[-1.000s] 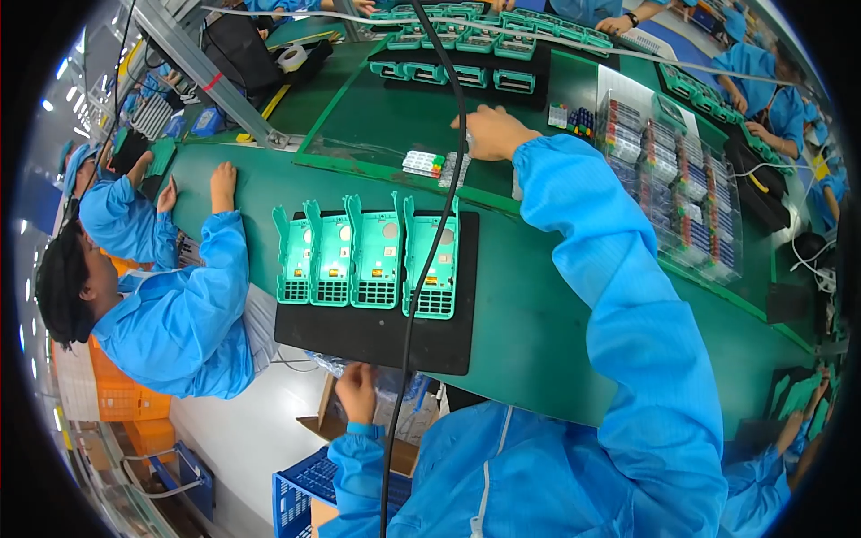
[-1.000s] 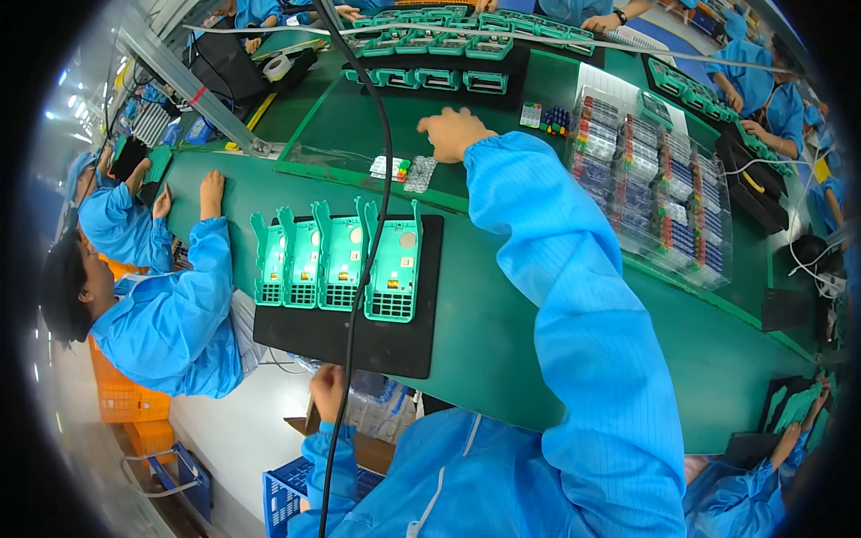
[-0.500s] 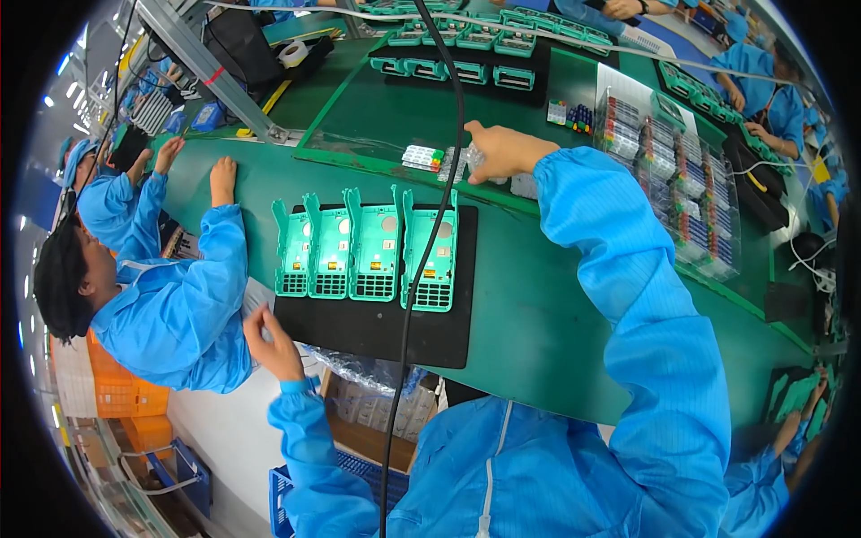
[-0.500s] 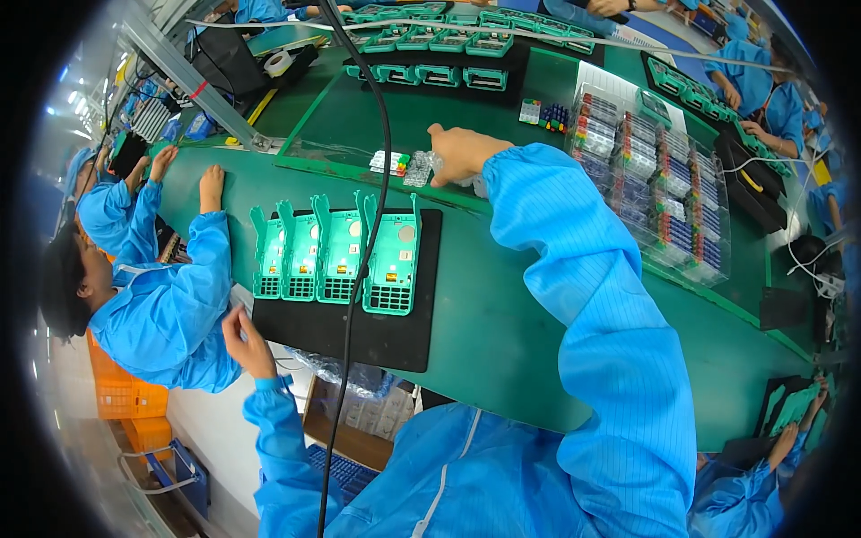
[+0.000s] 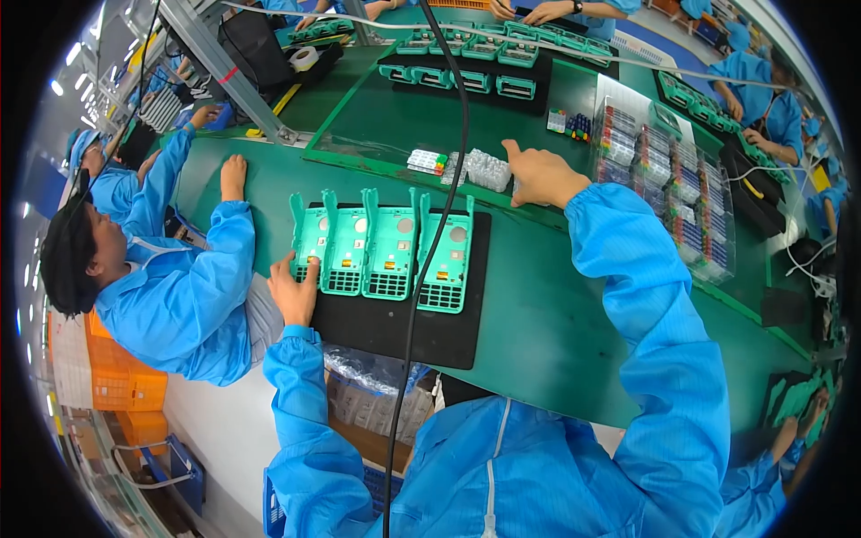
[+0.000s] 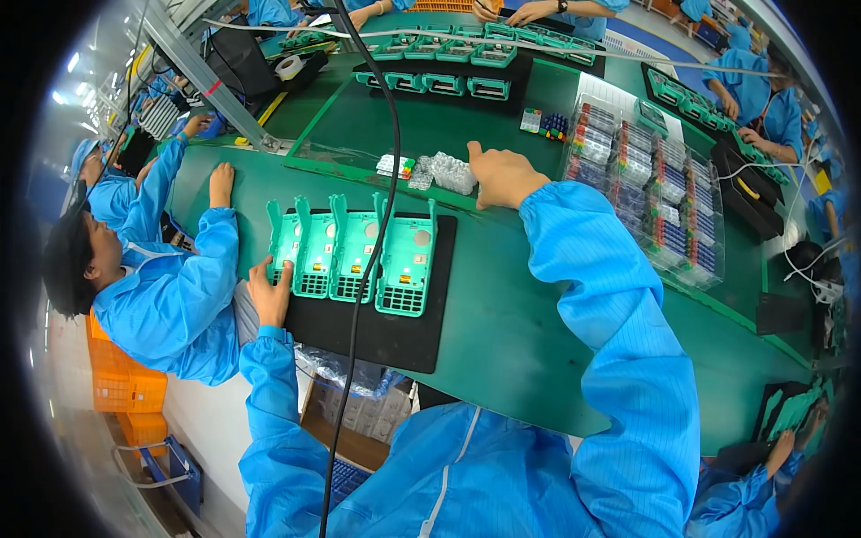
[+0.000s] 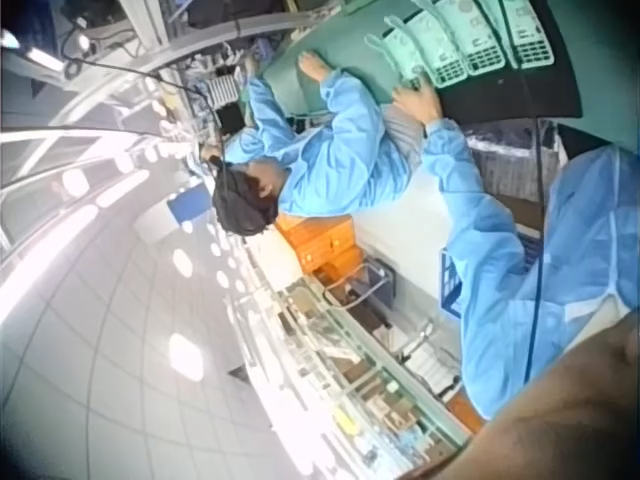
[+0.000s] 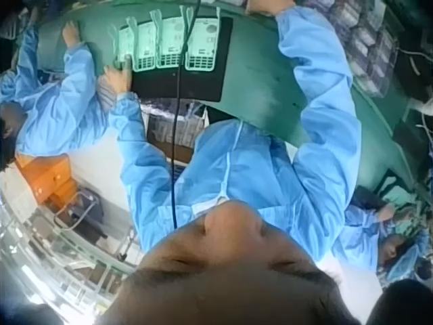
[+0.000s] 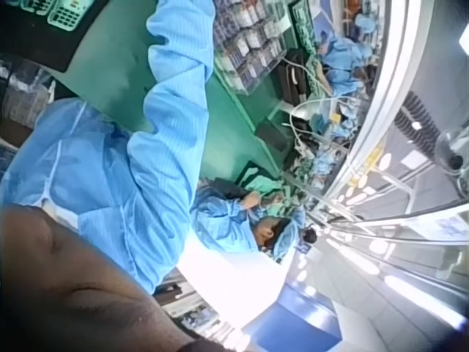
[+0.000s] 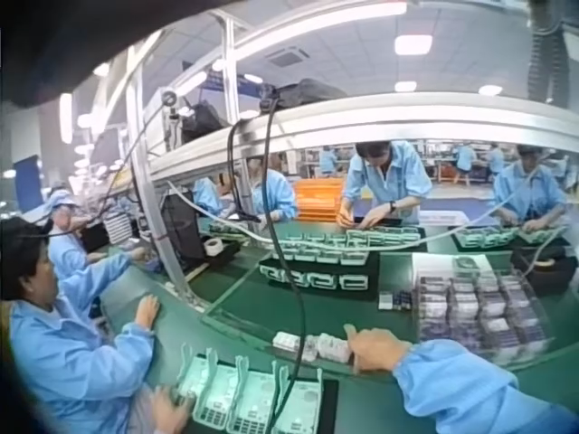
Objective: The person assembles buttons and other components into green electronic device housings by hand.
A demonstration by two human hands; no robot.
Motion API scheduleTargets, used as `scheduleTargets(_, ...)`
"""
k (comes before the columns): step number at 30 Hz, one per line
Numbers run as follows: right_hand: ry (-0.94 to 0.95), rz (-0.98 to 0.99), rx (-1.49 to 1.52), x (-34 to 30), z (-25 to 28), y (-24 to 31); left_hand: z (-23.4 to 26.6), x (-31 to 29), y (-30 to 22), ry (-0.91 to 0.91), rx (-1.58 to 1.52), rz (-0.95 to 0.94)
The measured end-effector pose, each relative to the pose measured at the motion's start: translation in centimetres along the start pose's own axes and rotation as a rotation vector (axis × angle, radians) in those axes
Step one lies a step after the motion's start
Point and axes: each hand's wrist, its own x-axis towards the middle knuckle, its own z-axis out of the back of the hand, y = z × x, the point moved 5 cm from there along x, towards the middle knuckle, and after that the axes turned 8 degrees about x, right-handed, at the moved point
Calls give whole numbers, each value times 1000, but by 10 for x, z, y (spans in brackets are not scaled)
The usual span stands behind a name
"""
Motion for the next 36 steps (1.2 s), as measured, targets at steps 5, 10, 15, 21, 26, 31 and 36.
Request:
scheduleTargets(5,-460,212,-100,-44,10,4,-4,-20,-39,74,-41,-67)
scheduleTargets(10,-506,546,222,-169,-9,65,5,-45,-75,114,-76,-149)
scheduleTargets(15,-191,364,310,-259,-87,75,6,-95,-149,174,-192,-313)
scheduleTargets(21,-287,65,325,-327,-81,12,21,-170,-238,401,-440,-354)
scheduleTargets(26,-379,11,380,-345,-25,-36,14,-186,-282,416,-541,-411)
scheduleTargets(31,-649,-89,267,-311,57,-132,6,-203,-314,421,-598,-464)
scheduleTargets(36,-399,-153,210,-276,48,-211,9,-209,-329,397,-563,-494)
